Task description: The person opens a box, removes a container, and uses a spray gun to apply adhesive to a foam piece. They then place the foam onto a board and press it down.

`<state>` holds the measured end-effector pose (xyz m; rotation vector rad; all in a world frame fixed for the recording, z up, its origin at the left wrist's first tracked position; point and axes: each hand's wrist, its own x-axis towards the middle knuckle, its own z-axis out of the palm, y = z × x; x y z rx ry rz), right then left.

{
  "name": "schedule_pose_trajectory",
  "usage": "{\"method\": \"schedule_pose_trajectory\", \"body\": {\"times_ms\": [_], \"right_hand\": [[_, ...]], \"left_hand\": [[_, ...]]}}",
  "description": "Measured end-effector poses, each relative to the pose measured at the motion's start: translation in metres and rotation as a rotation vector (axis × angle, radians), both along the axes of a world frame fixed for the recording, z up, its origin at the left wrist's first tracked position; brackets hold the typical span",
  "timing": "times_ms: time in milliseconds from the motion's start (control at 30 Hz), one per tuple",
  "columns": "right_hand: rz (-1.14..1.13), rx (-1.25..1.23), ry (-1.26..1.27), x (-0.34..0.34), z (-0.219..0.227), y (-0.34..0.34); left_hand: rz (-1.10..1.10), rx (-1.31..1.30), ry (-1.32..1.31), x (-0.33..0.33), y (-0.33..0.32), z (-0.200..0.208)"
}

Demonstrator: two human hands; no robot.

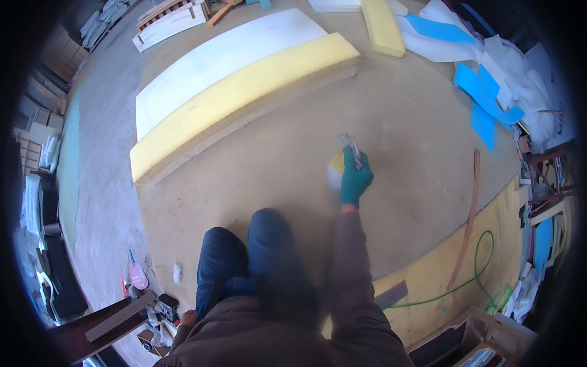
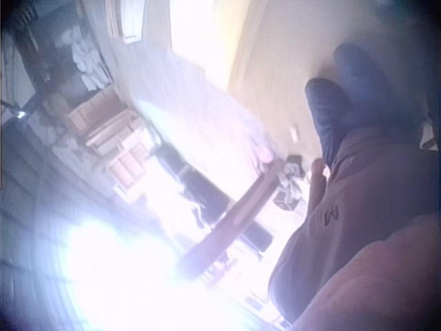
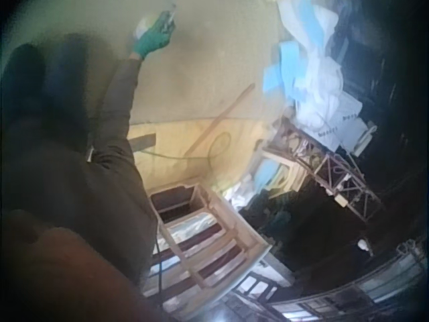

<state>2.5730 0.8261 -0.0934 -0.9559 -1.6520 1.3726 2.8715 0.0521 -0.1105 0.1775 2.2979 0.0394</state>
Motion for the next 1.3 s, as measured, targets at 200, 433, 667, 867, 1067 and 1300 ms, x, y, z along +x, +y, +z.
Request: {"method": "schedule_pose_trajectory", "body": {"times_ms": [200,433,667,867,1067,1300], "right_hand": [[-0.075,-0.001,0.017,0.006,0.005,0.033],[-0.172,0.083,0.027,0.011,0.018,0.07],[-0.205,0.081,0.116,0.014,0.028,0.084],[-0.114,0.047,0.113,0.01,0.01,0.073],[0.06,0.015,-0.031,0.011,0.003,0.037],[0.292,-0.087,0.01,0.012,0.012,0.011]], "left_hand": [[0.245,0.102,0.118,-0.004,0.005,0.009],[0.419,0.084,0.081,-0.024,0.028,0.027],[0.436,0.055,0.027,-0.027,0.024,0.025],[0.112,0.012,0.07,-0.012,0.004,0.004],[0.149,0.044,0.087,-0.015,0.017,0.015],[0.41,0.036,0.055,-0.017,0.03,0.021]]}}
